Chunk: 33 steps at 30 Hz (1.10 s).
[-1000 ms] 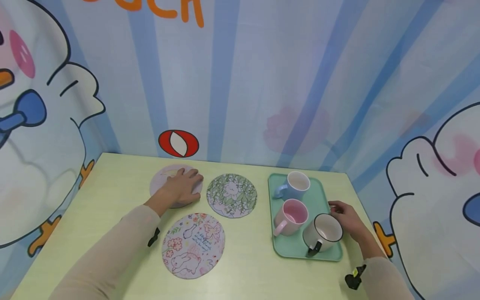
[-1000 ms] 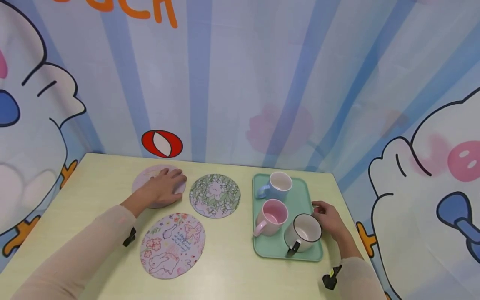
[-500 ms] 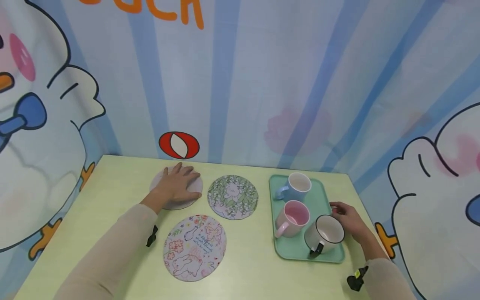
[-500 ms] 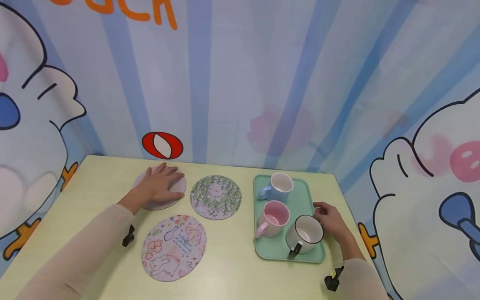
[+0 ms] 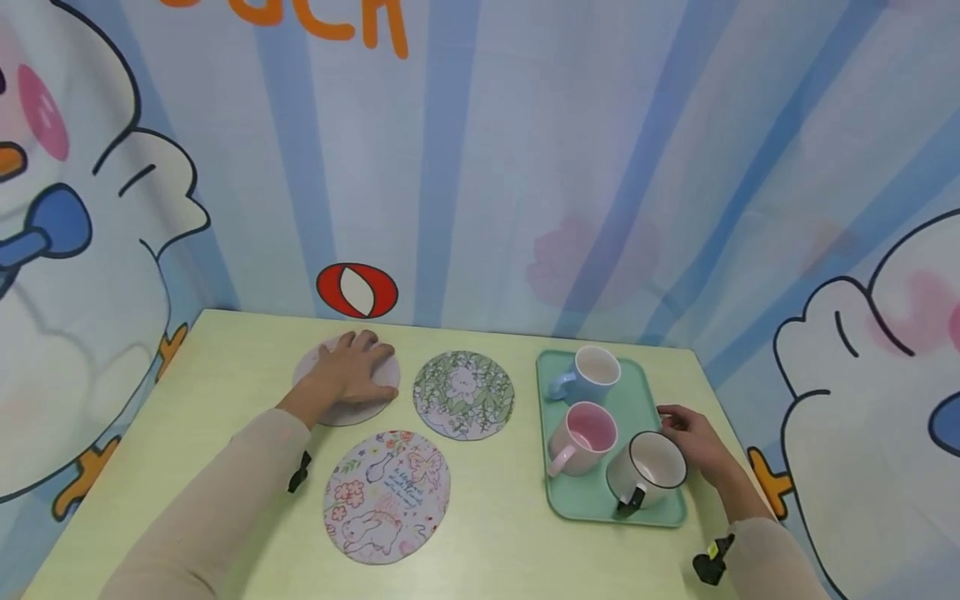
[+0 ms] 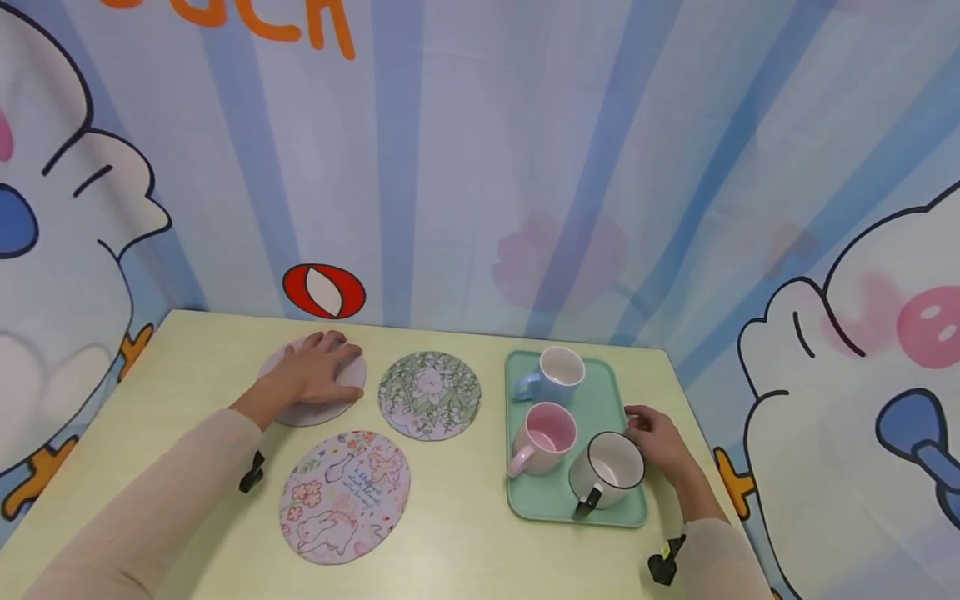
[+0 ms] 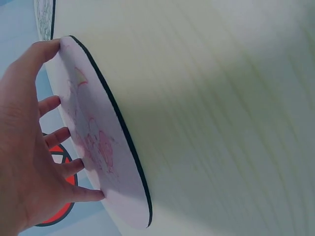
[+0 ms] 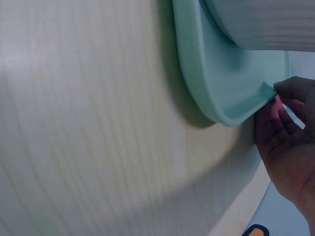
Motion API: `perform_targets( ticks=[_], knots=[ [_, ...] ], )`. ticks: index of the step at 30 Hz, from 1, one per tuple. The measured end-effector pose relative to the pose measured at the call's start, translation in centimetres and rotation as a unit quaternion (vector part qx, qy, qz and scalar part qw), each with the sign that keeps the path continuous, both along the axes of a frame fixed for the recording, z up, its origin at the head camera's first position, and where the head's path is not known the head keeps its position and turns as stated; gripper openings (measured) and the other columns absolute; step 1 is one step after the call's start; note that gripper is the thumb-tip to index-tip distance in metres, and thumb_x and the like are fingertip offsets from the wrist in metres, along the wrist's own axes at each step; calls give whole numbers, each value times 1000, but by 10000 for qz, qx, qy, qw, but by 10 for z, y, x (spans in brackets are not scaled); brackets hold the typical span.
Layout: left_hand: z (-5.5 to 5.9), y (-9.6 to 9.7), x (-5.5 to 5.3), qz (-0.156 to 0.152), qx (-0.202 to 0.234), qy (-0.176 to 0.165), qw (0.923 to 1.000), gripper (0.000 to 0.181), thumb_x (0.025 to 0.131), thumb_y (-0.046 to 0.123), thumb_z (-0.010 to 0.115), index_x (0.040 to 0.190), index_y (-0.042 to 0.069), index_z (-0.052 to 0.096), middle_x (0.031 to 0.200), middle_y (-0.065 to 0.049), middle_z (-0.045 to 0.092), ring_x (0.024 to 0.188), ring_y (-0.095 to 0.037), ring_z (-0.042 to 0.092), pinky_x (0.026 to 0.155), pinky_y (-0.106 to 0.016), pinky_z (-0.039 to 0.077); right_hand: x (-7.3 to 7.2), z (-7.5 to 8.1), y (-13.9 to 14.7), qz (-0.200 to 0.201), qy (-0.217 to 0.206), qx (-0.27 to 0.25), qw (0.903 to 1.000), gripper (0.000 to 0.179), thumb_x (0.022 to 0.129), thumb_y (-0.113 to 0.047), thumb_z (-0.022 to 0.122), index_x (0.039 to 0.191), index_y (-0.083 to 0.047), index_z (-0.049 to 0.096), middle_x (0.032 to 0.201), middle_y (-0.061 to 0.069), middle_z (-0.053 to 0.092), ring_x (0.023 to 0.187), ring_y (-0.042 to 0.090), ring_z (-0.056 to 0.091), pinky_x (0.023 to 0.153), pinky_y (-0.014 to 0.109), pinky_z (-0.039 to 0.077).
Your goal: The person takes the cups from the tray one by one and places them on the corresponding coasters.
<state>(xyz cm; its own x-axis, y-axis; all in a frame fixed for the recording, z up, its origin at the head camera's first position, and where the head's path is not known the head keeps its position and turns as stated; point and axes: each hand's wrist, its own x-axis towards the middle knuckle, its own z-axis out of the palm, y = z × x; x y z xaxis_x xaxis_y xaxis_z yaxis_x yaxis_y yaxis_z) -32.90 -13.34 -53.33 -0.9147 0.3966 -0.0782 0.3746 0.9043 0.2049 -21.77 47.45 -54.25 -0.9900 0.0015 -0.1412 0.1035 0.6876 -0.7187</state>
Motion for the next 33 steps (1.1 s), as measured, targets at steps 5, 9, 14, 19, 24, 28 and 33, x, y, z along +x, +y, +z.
perform_targets(
  ticks=[5, 9, 14, 19, 24, 28, 33],
  knots=[
    [2, -2, 4, -10, 7, -19, 10000, 80, 91, 65, 67, 156, 23, 50, 159, -18, 38, 147, -52, 32, 103, -87, 28, 0, -1, 1, -26, 52, 5, 10000, 43, 107, -7, 57, 145, 13, 51, 114, 20, 63, 99, 24, 60, 82, 38, 50],
    [3, -4, 7, -12, 29, -74, 10000, 79, 91, 64, 68, 155, 22, 50, 158, -18, 39, 146, -52, 33, 101, -87, 31, 0, 2, 0, 17, 93, 32, 10000, 43, 107, -7, 57, 145, 13, 51, 114, 21, 63, 99, 24, 60, 82, 38, 50],
    [2, -6, 10, 54, 26, -108, 9999, 79, 91, 64, 68, 155, 22, 50, 159, -18, 38, 146, -52, 33, 102, -87, 30, 0, 0, 2, -2, 79, 83, 9999, 43, 108, -8, 56, 146, 12, 50, 115, 21, 63, 99, 23, 59, 81, 37, 51],
    [-2, -7, 12, 159, 7, -78, 9998, 79, 91, 64, 66, 156, 23, 49, 161, -17, 37, 148, -51, 30, 105, -87, 28, 0, -3, 4, -34, 32, 82, 10000, 44, 108, -8, 55, 147, 11, 50, 116, 21, 63, 98, 21, 60, 81, 35, 51],
    [-5, -11, 15, 171, 7, 2, 9999, 80, 91, 66, 65, 156, 24, 49, 162, -17, 36, 150, -52, 28, 105, -87, 26, 0, -3, 4, -44, 59, 73, 9999, 43, 108, -8, 55, 147, 11, 51, 114, 20, 63, 97, 20, 60, 80, 34, 50],
    [-6, -14, 17, 172, 7, -11, 9999, 83, 91, 68, 65, 158, 23, 47, 164, -18, 34, 152, -55, 24, 106, -88, 23, 1, -2, 3, -19, 62, 31, 10000, 43, 108, -7, 55, 147, 12, 50, 113, 20, 63, 97, 21, 59, 80, 35, 50],
    [-7, -17, 18, 144, -45, -13, 9999, 87, 92, 68, 62, 163, 21, 42, 167, -19, 31, 154, -56, 19, 110, -87, 19, 1, -2, 0, -21, 35, -19, 10000, 44, 107, -5, 54, 147, 13, 49, 113, 20, 63, 96, 21, 59, 81, 35, 50]
  ],
)
